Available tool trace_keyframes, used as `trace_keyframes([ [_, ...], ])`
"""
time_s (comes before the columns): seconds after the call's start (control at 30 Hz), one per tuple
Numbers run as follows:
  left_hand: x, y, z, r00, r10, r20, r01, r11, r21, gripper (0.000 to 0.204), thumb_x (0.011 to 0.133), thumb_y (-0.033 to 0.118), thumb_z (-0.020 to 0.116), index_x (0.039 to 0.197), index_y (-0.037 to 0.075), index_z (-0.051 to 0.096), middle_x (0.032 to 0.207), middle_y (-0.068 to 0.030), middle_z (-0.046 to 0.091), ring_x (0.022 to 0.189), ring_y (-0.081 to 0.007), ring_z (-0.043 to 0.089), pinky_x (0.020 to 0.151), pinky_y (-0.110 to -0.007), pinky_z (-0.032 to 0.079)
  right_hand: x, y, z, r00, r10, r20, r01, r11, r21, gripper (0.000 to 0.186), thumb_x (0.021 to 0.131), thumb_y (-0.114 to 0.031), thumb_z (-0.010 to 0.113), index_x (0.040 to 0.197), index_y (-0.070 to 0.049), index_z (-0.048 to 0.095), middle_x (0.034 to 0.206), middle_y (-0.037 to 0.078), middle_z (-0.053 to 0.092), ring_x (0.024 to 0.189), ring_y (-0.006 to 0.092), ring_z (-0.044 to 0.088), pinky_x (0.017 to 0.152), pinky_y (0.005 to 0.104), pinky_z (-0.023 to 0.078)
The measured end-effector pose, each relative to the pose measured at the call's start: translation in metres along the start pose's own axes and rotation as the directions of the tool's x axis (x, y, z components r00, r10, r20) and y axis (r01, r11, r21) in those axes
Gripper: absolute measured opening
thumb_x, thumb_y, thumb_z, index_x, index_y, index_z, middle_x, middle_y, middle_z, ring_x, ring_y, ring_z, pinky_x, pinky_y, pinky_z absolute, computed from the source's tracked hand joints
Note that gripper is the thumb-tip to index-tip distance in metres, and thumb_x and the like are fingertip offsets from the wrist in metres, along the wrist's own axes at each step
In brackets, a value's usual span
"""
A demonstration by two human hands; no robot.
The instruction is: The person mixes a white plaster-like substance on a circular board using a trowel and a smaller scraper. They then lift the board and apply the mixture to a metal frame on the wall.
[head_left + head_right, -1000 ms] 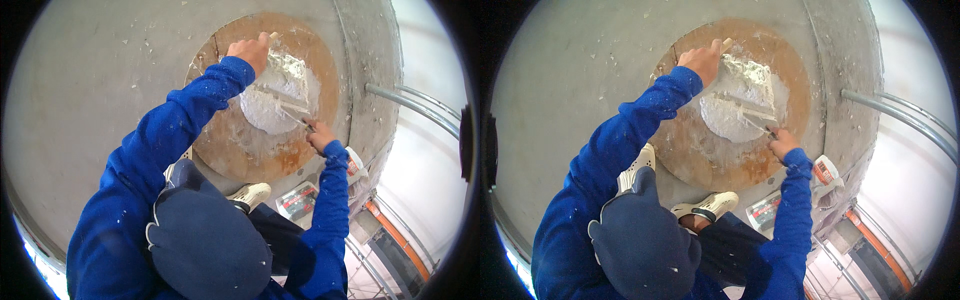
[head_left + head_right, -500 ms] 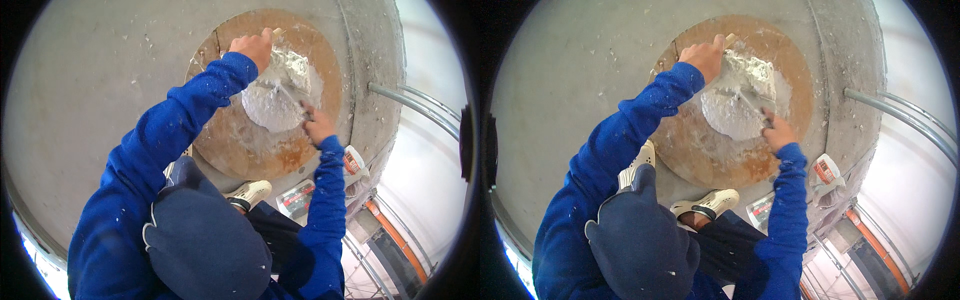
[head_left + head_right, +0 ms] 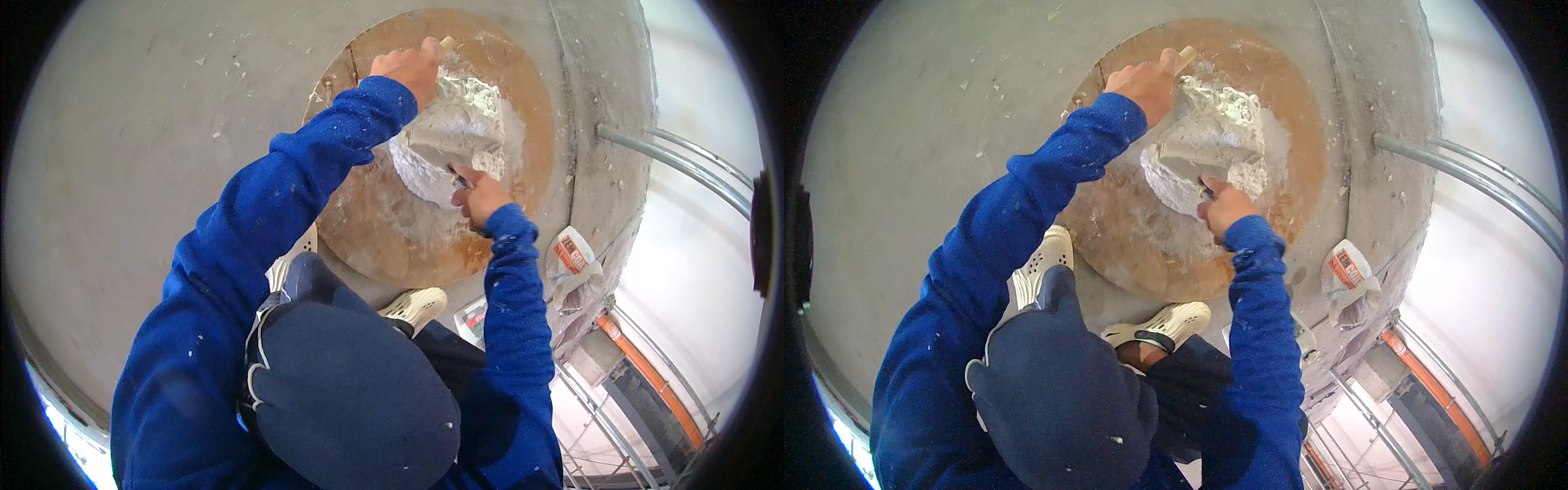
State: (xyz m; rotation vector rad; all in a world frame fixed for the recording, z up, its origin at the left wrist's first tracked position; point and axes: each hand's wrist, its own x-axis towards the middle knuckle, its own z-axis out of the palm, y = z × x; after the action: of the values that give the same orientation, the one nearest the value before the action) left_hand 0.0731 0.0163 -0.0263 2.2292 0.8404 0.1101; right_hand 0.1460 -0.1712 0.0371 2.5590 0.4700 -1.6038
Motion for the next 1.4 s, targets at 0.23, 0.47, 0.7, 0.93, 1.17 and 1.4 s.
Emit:
trace_keyframes([
  [0.23, 0.001, 0.000, 0.003, 1.000, 0.012, -0.008, -0.012, 1.000, 0.022, 0.023, 0.082, 0.011, 0.043, 0.104, 0.003, 0.042, 0.077, -0.0222, 0.063, 0.072, -0.0395, 0.062, 0.064, -0.049, 0.048, 0.013, 0.010, -0.004, 0.966, -0.199, -0.163, 0.184, 0.978, -0.102, 0.058, 0.071, -0.015, 0.055, 0.128, -0.012, 0.045, 0.099, 0.023, 0.060, 0.083, 0.0318, 0.062, 0.079, 0.0360, 0.047],
  [0.47, 0.003, 0.002, 0.003, 1.000, -0.009, 0.013, 0.009, 1.000, 0.028, 0.024, 0.083, 0.013, 0.044, 0.104, 0.003, 0.041, 0.078, -0.0228, 0.063, 0.073, -0.0408, 0.062, 0.065, -0.050, 0.048, -0.001, -0.004, 0.001, 0.981, -0.084, -0.175, 0.075, 0.995, -0.058, 0.058, 0.070, -0.017, 0.057, 0.127, -0.013, 0.047, 0.086, 0.020, 0.061, 0.069, 0.0275, 0.060, 0.066, 0.0342, 0.048],
  [0.7, 0.002, 0.001, -0.004, 0.999, -0.031, 0.015, 0.030, 0.998, 0.051, 0.021, 0.082, 0.011, 0.044, 0.102, 0.004, 0.043, 0.077, -0.0213, 0.063, 0.074, -0.0390, 0.062, 0.066, -0.048, 0.048, 0.014, 0.017, -0.001, 0.948, -0.196, -0.253, 0.200, 0.980, -0.012, 0.056, 0.071, -0.018, 0.056, 0.126, -0.012, 0.046, 0.107, 0.022, 0.058, 0.096, 0.0371, 0.057, 0.086, 0.0395, 0.044],
  [0.93, 0.005, 0.006, -0.005, 1.000, -0.005, 0.007, 0.004, 0.999, 0.050, 0.023, 0.083, 0.013, 0.043, 0.105, 0.006, 0.041, 0.076, -0.0235, 0.062, 0.071, -0.0409, 0.062, 0.063, -0.049, 0.049, 0.021, -0.002, 0.021, 0.877, -0.201, -0.436, 0.134, 0.975, -0.179, 0.054, 0.073, -0.017, 0.051, 0.127, -0.011, 0.046, 0.104, 0.023, 0.059, 0.095, 0.0368, 0.058, 0.086, 0.0414, 0.044],
  [1.17, 0.006, 0.008, -0.005, 0.999, -0.026, 0.026, 0.024, 0.998, 0.064, 0.022, 0.082, 0.012, 0.045, 0.102, 0.005, 0.042, 0.078, -0.0218, 0.063, 0.077, -0.0399, 0.062, 0.068, -0.049, 0.048, 0.024, 0.017, 0.010, 0.934, -0.120, -0.335, 0.105, 0.993, -0.062, 0.054, 0.074, -0.022, 0.055, 0.126, -0.013, 0.047, 0.105, 0.022, 0.060, 0.097, 0.0340, 0.058, 0.087, 0.0382, 0.044],
  [1.4, 0.008, 0.011, -0.002, 1.000, -0.008, 0.022, 0.007, 0.999, 0.049, 0.023, 0.082, 0.012, 0.044, 0.103, 0.005, 0.042, 0.080, -0.0227, 0.063, 0.077, -0.0401, 0.062, 0.068, -0.049, 0.047, 0.041, 0.047, -0.001, 0.904, -0.155, -0.398, 0.121, 0.987, -0.110, 0.056, 0.070, -0.021, 0.055, 0.126, -0.017, 0.047, 0.108, 0.024, 0.057, 0.103, 0.0365, 0.054, 0.091, 0.0388, 0.041],
])
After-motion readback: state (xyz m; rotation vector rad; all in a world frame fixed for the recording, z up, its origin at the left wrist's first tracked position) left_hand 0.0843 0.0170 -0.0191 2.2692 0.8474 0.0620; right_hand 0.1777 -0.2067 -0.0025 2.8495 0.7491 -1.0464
